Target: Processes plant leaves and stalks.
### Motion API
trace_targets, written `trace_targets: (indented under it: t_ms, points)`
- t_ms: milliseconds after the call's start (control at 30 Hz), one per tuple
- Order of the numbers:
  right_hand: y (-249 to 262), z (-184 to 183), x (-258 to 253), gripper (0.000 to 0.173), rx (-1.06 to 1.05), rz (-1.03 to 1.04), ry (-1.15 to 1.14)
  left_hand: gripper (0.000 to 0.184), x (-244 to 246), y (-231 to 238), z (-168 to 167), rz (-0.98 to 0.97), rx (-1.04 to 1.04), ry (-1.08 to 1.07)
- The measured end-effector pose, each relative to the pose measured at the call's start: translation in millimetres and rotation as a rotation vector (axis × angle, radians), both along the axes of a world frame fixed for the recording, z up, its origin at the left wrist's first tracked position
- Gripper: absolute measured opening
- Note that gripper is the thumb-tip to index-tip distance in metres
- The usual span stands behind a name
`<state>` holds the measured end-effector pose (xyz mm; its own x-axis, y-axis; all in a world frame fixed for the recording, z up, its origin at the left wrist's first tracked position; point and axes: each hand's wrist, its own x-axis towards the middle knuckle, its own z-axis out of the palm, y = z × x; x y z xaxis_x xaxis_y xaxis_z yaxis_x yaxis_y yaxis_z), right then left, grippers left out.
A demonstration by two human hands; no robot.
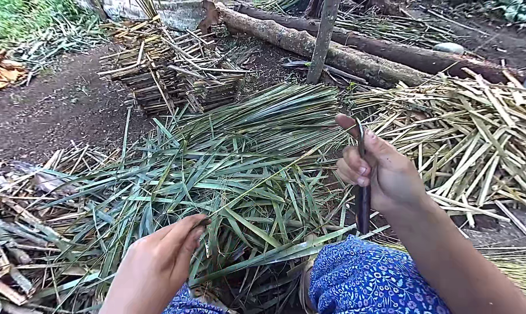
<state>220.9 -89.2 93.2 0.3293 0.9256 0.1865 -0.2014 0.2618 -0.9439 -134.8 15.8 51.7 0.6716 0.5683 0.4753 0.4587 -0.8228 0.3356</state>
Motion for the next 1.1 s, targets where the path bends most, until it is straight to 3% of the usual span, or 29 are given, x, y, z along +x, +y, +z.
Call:
trace_targets:
  t_ms: [233,500,567,833,900,1033,1100]
  points:
    - [3.4,-5.9,-30.9,0.042,-0.04,0.063,-0.103,0.034,28.5,-12.1,8.8,0.145,0.088,-0.014]
    - [-0.6,-13.7,-76.6,0.044,-0.179,0.49,-0.353,0.031,56.9,-33.2,4.3,0.044,0.088,-0.086]
    - [-0.4,-13.0,-75.4,0.041,-0.177,0.472,-0.351,0.031,56.4,-34.8,4.7,0.036,0.09,-0.091]
    - [4.8,-3.2,-26.7,0.041,-0.069,0.04,-0.151,0.032,41.7,-31.1,4.8,0.02,0.001,-0.106]
    - [3.2,-3.9,-29.2,0.041,-0.078,0.066,-0.141,0.032,42.3,-31.2,4.6,0.025,0.01,-0.096]
    - [1.4,-6.7,-41.6,0.041,-0.172,0.324,-0.16,0.032,40.9,-27.8,3.8,0.015,0.018,-0.064]
    - [3.3,-7.0,-35.3,0.04,-0.171,0.289,-0.157,0.033,33.4,-22.4,5.3,0.009,0.006,-0.034]
